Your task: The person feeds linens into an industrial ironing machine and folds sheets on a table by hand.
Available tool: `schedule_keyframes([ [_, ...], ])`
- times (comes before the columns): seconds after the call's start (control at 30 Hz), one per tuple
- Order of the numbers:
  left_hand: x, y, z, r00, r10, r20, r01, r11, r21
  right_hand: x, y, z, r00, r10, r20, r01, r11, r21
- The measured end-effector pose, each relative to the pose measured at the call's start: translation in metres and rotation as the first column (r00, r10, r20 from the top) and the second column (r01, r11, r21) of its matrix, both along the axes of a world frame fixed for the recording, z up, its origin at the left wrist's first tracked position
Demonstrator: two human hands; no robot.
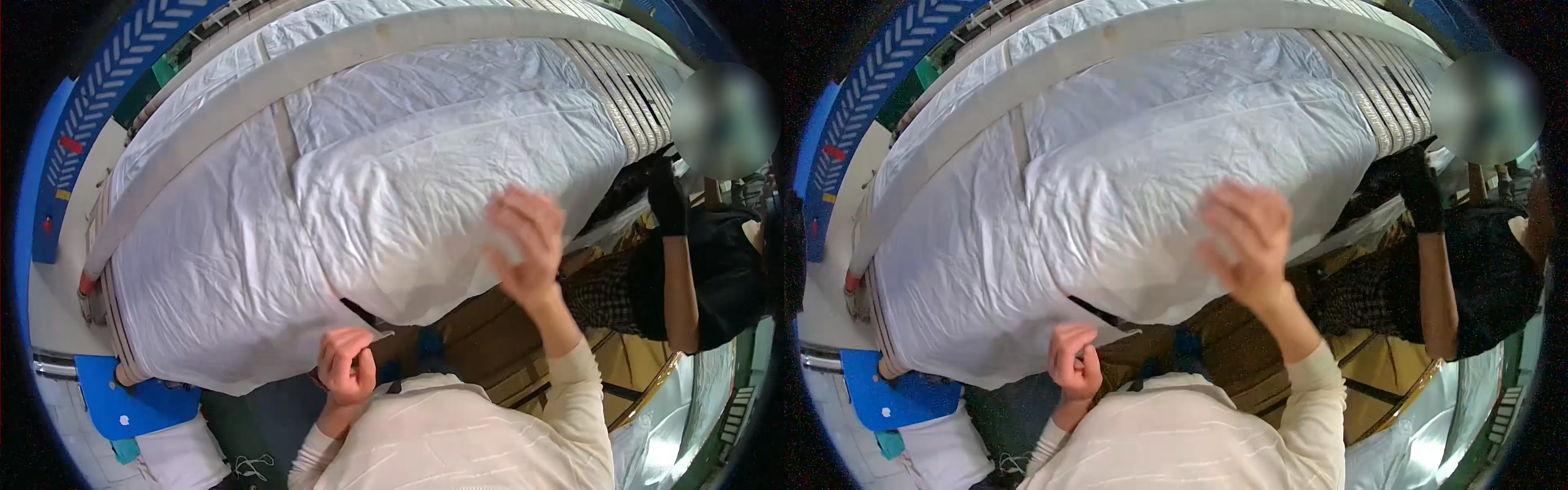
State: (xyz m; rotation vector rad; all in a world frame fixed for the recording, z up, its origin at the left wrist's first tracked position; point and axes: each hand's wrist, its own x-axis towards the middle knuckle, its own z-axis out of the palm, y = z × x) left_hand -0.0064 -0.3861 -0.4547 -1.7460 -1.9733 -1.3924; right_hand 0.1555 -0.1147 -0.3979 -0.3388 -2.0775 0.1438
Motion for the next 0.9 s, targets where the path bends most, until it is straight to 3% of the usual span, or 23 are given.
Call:
schedule_keyframes([
  [0.07,-0.002,-0.016,-0.024,0.979,0.068,0.192,-0.051,0.995,-0.089,-0.016,-0.046,-0.012,0.991,0.122,0.061,-0.125,0.991,0.041],
  [0.13,0.0,-0.018,-0.04,0.907,0.115,0.406,-0.058,0.987,-0.15,-0.038,-0.077,-0.007,0.97,0.1,0.223,-0.109,0.994,0.027],
  [0.27,-0.015,-0.011,-0.066,0.921,-0.127,0.369,0.199,0.966,-0.165,-0.076,-0.093,-0.015,0.968,-0.022,0.251,0.012,0.999,0.043],
  [0.37,-0.006,0.004,-0.09,0.879,-0.145,0.455,0.193,0.979,-0.061,-0.066,-0.098,-0.012,0.943,-0.033,0.332,0.044,0.999,-0.024],
  [0.47,-0.017,0.011,-0.099,0.828,-0.122,0.548,0.22,0.969,-0.116,-0.053,-0.121,-0.028,0.965,-0.185,0.184,0.198,0.979,-0.052],
  [0.5,-0.014,0.01,-0.097,0.819,-0.019,0.574,0.097,0.99,-0.105,-0.05,-0.133,-0.037,0.962,-0.219,0.164,0.237,0.966,-0.099],
  [0.6,-0.026,0.002,-0.074,0.923,-0.014,0.385,0.053,0.994,-0.091,-0.062,-0.145,-0.047,0.925,-0.312,0.215,0.342,0.932,-0.117],
  [0.67,-0.03,-0.001,-0.073,0.928,-0.005,0.372,0.025,0.998,-0.05,-0.071,-0.139,-0.046,0.932,-0.315,0.179,0.341,0.93,-0.137],
  [0.7,-0.044,0.007,-0.096,0.962,-0.034,0.271,0.016,0.998,0.068,-0.073,-0.139,-0.043,0.93,-0.319,0.184,0.346,0.928,-0.141],
  [0.73,-0.051,0.007,-0.104,0.976,0.076,0.204,-0.074,0.997,-0.015,-0.075,-0.138,-0.04,0.927,-0.324,0.19,0.353,0.925,-0.144],
  [0.77,-0.072,0.016,-0.124,0.886,-0.186,0.426,0.086,0.966,0.243,-0.084,-0.136,-0.038,0.932,-0.324,0.161,0.343,0.933,-0.107],
  [0.8,-0.076,0.017,-0.113,0.91,-0.111,0.399,0.039,0.982,0.184,-0.091,-0.134,-0.04,0.934,-0.329,0.139,0.341,0.938,-0.068],
  [0.87,-0.083,0.02,-0.091,0.944,0.034,0.328,-0.059,0.996,0.067,-0.103,-0.141,-0.053,0.954,-0.29,-0.077,0.279,0.952,-0.126],
  [0.9,-0.087,0.013,-0.07,0.953,0.054,0.297,-0.025,0.994,-0.102,-0.093,-0.163,-0.055,0.941,-0.331,-0.075,0.309,0.926,-0.216],
])
